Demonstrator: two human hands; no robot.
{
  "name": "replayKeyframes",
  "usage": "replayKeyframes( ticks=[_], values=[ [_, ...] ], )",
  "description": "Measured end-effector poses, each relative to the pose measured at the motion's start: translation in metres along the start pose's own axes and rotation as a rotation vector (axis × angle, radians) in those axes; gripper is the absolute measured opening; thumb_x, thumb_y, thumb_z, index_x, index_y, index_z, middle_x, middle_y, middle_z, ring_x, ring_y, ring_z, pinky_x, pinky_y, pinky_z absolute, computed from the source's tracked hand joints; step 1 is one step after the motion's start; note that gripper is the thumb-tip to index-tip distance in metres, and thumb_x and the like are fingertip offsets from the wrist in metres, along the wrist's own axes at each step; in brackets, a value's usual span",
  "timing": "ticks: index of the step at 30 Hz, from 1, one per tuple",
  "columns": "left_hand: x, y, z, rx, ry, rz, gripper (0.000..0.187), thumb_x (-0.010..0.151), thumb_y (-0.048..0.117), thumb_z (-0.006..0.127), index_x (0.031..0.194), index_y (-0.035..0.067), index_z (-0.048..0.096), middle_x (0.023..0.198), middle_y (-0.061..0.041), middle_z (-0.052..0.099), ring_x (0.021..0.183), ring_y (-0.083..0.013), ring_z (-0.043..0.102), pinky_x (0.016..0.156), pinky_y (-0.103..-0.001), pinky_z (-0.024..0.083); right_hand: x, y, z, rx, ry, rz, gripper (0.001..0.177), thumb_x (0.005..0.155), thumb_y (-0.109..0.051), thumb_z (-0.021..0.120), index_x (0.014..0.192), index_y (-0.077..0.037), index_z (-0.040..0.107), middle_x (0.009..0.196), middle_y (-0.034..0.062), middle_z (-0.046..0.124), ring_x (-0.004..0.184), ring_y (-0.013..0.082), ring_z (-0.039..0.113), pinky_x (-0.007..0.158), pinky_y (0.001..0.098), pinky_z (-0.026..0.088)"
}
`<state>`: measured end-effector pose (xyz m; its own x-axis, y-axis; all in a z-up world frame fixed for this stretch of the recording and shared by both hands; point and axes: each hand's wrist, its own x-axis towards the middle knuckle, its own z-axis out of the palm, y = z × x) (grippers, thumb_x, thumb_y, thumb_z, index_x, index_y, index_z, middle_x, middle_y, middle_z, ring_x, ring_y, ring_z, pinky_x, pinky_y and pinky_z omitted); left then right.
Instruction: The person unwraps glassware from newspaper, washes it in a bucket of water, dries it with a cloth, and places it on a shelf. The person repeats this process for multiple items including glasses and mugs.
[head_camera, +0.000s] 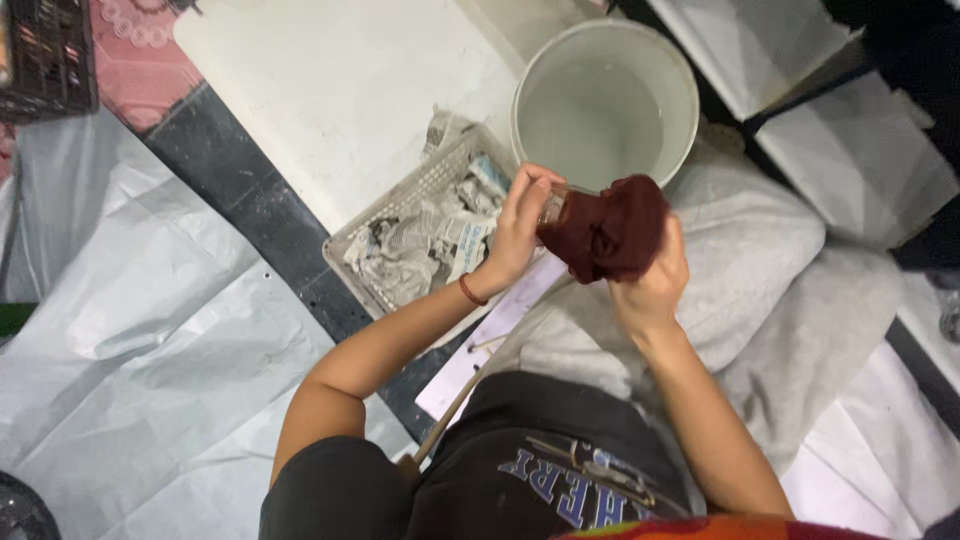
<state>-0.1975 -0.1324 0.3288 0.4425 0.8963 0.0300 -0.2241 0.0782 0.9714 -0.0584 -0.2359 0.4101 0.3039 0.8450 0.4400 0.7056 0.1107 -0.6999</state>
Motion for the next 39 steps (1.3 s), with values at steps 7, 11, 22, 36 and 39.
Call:
replayKeyframes(
  ticks=[7, 11, 22, 36, 39],
  values=[
    [-0.014, 0.003, -0.053, 0.020, -0.020, 0.014, 0.025, 0.113, 0.026, 0.045, 0.111, 0.004, 0.057, 0.106, -0.003, 0.060, 0.105, -0.0109, 0.057, 0.099, -0.026, 0.045, -0.026, -0.016, -0.024, 0.204, -0.676, -0.070, 0.043, 0.080, -0.008, 0.067, 0.120, 0.007, 0.065, 0.130, 0.0307, 0.060, 0.130, 0.0496, 0.048, 0.114, 0.0486, 0.034],
    [-0.030, 0.007, -0.058, 0.026, -0.116, -0.050, 0.020, 0.111, 0.023, 0.049, 0.108, 0.005, 0.056, 0.102, -0.002, 0.060, 0.099, -0.0097, 0.057, 0.092, -0.026, 0.047, -0.014, -0.032, -0.010, -0.111, -0.861, -0.226, 0.020, 0.079, -0.018, 0.065, 0.093, -0.003, 0.067, 0.092, 0.0171, 0.068, 0.102, 0.0328, 0.067, 0.126, 0.0570, 0.017],
    [-0.036, 0.013, -0.025, -0.092, 0.099, 0.048, 0.024, 0.113, 0.023, 0.046, 0.103, 0.005, 0.055, 0.100, -0.003, 0.059, 0.095, -0.0094, 0.055, 0.090, -0.025, 0.046, 0.012, -0.037, 0.006, -0.292, -0.592, -0.472, 0.030, 0.092, -0.034, 0.077, 0.095, -0.004, 0.076, 0.087, 0.0116, 0.073, 0.097, 0.0281, 0.067, 0.118, 0.0562, 0.034],
    [-0.019, 0.089, -0.028, 0.142, -0.154, 0.473, 0.015, 0.105, 0.017, 0.055, 0.101, 0.004, 0.061, 0.104, -0.010, 0.057, 0.094, -0.0187, 0.056, 0.089, -0.031, 0.047, -0.052, -0.037, 0.031, 0.437, -0.386, 0.128, 0.061, 0.113, -0.052, 0.041, 0.150, -0.004, 0.047, 0.146, 0.0153, 0.052, 0.137, 0.0257, 0.048, 0.116, 0.0448, 0.037],
    [-0.024, 0.110, -0.031, 0.310, -0.204, 0.256, 0.017, 0.107, 0.017, 0.055, 0.101, 0.002, 0.058, 0.100, -0.007, 0.057, 0.099, -0.0183, 0.060, 0.095, -0.032, 0.049, -0.023, -0.022, 0.019, -0.258, -0.378, -0.492, 0.065, 0.104, -0.062, 0.049, 0.146, -0.013, 0.055, 0.147, 0.0101, 0.055, 0.142, 0.0266, 0.049, 0.119, 0.0659, 0.022]
  ],
)
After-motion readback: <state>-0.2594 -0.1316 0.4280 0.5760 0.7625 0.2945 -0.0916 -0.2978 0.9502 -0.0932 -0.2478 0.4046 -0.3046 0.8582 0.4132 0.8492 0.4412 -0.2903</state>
